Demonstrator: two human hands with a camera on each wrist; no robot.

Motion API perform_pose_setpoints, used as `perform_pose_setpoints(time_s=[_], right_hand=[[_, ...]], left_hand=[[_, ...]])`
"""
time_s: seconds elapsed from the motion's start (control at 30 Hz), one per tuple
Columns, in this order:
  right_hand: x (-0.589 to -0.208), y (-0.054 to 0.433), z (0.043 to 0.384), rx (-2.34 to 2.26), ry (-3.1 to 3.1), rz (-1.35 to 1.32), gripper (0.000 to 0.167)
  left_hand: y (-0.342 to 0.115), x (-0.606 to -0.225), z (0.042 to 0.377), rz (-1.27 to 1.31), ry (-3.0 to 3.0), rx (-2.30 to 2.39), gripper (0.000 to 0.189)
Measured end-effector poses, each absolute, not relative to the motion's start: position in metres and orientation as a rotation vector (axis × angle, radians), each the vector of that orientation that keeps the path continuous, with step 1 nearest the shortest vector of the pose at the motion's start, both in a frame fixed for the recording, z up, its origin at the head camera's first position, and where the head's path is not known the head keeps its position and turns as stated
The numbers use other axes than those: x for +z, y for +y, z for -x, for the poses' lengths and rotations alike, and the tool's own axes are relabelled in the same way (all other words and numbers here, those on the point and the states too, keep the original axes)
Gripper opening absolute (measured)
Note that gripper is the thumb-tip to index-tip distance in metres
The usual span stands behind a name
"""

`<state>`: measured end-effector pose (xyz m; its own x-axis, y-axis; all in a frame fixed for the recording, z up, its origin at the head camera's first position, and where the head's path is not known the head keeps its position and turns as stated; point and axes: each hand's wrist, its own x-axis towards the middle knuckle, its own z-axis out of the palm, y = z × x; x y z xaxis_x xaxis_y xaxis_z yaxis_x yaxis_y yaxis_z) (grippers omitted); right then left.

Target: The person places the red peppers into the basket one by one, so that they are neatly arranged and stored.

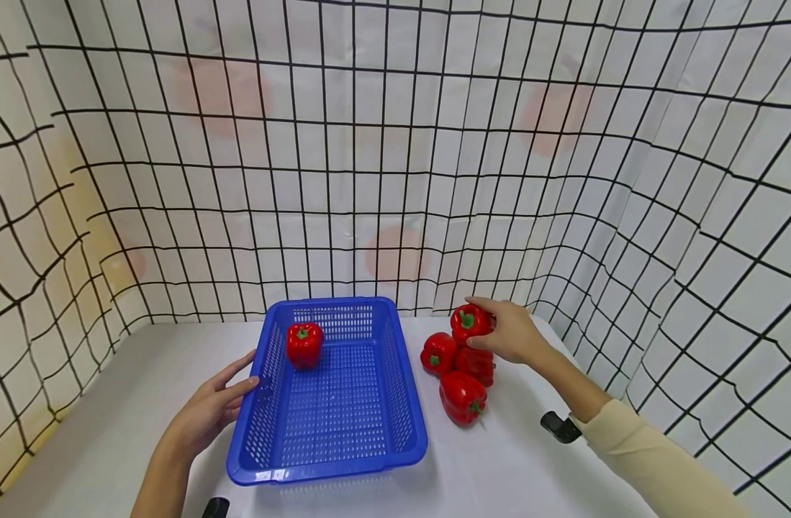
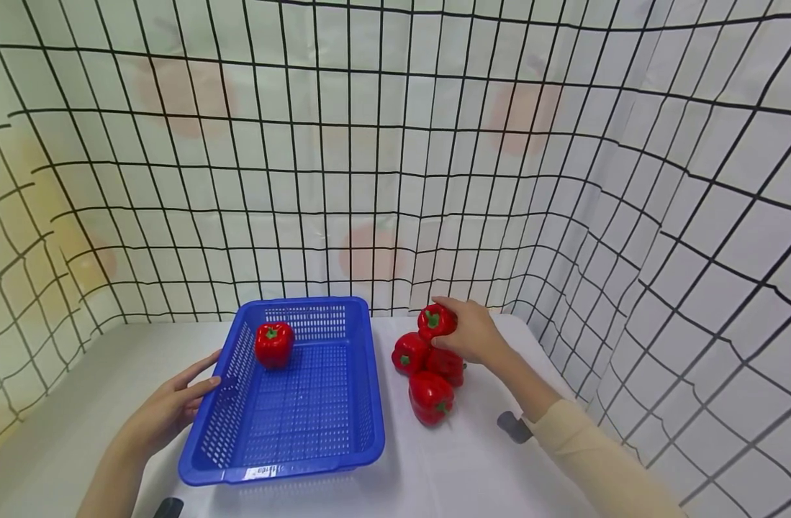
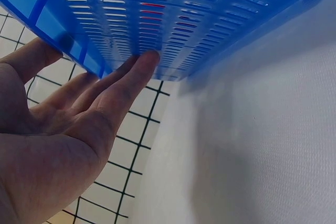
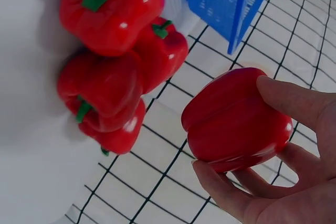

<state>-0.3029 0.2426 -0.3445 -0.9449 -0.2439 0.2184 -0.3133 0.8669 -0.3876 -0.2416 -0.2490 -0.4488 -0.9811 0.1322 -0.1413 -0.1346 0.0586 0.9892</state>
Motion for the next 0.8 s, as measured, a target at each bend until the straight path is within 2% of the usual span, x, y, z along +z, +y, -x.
perform_pose_setpoints(time_s=[0.27,0.8], right_hand=[[-0.344,0.218,0.307,0.635,-2.89,-0.421,0.081],[-0.337,0.173,0.321,0.713,-2.858,-0.513,0.077]], left_hand=[[-0.249,-0.449,0.24,0.014,2.127,2.036,0.074],[-0.25,-0.45,0.242,-0.004,2.127,2.042,0.074]])
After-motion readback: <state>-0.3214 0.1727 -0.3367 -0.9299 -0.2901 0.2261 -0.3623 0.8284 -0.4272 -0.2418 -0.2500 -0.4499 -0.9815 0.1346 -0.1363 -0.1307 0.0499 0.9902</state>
